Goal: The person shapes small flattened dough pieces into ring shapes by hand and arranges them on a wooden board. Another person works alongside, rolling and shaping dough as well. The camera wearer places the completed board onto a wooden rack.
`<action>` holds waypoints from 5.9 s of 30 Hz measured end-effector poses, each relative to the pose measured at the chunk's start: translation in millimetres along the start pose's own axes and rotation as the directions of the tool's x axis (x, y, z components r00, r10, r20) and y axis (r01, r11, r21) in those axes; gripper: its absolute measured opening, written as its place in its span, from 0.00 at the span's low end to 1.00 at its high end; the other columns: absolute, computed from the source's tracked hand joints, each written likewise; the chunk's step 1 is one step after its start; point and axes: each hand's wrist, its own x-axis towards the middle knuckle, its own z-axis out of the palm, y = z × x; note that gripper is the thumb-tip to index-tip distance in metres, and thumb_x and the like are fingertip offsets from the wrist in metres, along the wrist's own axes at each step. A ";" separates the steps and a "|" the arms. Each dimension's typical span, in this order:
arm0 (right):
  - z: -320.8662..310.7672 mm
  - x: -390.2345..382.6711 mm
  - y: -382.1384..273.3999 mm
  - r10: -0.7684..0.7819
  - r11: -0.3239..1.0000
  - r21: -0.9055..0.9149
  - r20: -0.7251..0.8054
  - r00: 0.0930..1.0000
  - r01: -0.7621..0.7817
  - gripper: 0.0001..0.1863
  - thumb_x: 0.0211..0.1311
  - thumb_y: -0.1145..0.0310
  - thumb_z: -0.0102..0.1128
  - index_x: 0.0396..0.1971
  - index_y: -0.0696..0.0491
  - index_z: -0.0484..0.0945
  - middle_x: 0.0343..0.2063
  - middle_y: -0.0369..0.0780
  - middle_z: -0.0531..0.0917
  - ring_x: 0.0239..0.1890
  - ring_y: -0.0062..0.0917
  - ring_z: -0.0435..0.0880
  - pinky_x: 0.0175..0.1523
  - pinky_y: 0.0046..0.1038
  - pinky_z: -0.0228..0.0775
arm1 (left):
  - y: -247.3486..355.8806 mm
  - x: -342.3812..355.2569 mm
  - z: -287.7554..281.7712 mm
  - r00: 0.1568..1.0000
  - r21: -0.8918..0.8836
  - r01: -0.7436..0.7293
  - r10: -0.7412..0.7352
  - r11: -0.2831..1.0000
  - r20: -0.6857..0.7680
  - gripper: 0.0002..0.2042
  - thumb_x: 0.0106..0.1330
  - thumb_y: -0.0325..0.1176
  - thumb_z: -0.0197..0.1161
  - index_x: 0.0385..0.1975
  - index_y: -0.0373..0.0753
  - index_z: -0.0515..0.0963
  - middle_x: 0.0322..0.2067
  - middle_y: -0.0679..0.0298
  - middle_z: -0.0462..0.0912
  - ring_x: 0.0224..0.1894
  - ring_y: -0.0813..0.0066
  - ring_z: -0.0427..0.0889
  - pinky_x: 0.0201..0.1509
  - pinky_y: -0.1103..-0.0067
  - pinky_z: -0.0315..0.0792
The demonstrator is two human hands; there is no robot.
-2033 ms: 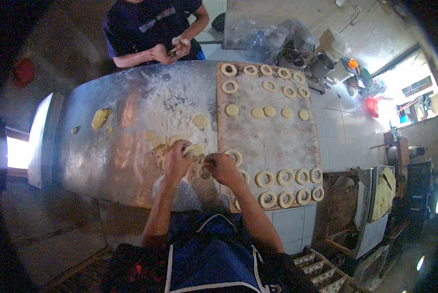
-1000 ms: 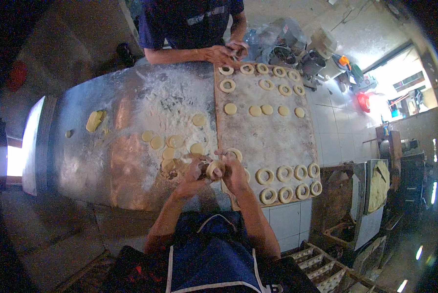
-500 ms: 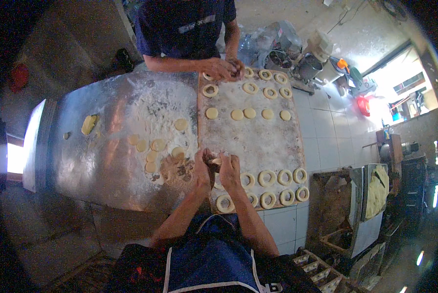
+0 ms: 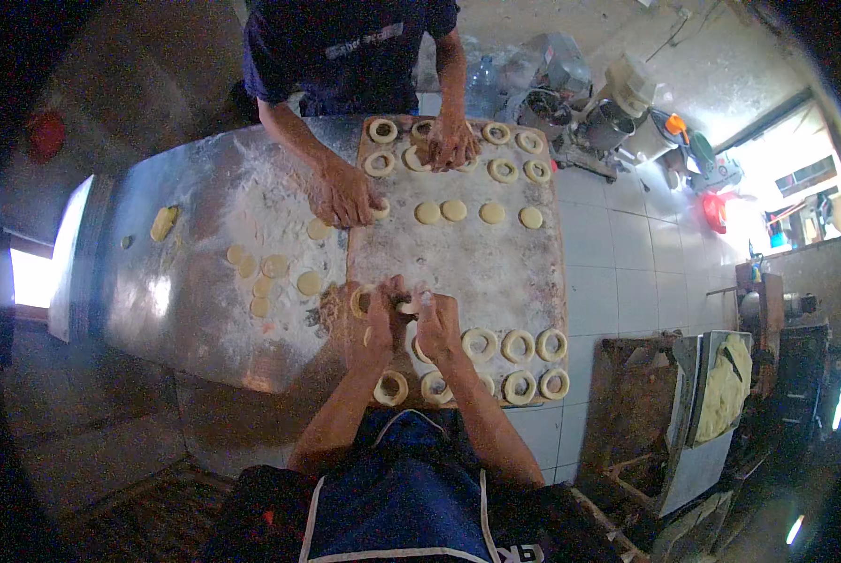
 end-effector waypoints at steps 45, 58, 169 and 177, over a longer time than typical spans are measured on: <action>92.4 -7.8 -27.3 -0.150 0.961 -0.215 0.130 0.980 0.175 0.19 0.56 0.74 0.63 0.49 0.56 0.77 0.38 0.47 0.82 0.38 0.36 0.83 0.43 0.34 0.76 | 73.8 37.9 -197.8 0.986 0.828 -0.156 0.032 0.538 0.165 0.11 0.56 0.27 0.66 0.37 0.36 0.72 0.38 0.56 0.82 0.43 0.63 0.82 0.48 0.64 0.75; 177.9 7.9 -73.5 0.010 0.986 0.165 0.118 0.993 -0.029 0.21 0.55 0.78 0.66 0.49 0.61 0.74 0.33 0.47 0.86 0.37 0.24 0.86 0.42 0.29 0.79 | 64.4 11.2 -226.9 0.994 0.116 0.036 -0.047 0.993 0.100 0.10 0.65 0.29 0.64 0.43 0.31 0.81 0.39 0.62 0.83 0.39 0.78 0.81 0.43 0.80 0.76; 210.3 4.8 -46.5 -0.351 0.861 -0.259 0.320 0.880 0.437 0.16 0.57 0.72 0.67 0.46 0.57 0.78 0.36 0.46 0.82 0.37 0.34 0.83 0.36 0.30 0.76 | 50.4 -10.6 -269.6 0.919 0.741 -0.221 0.390 0.634 -0.060 0.26 0.57 0.21 0.65 0.55 0.36 0.63 0.41 0.51 0.75 0.46 0.58 0.80 0.48 0.67 0.74; 227.5 0.6 -60.9 0.057 0.973 0.190 0.366 0.929 -0.134 0.13 0.56 0.73 0.69 0.40 0.60 0.78 0.32 0.41 0.86 0.35 0.22 0.85 0.40 0.27 0.77 | 77.7 -1.9 -291.6 0.982 0.217 -0.185 0.187 0.958 0.011 0.19 0.61 0.25 0.65 0.52 0.33 0.70 0.43 0.60 0.78 0.44 0.76 0.78 0.48 0.78 0.75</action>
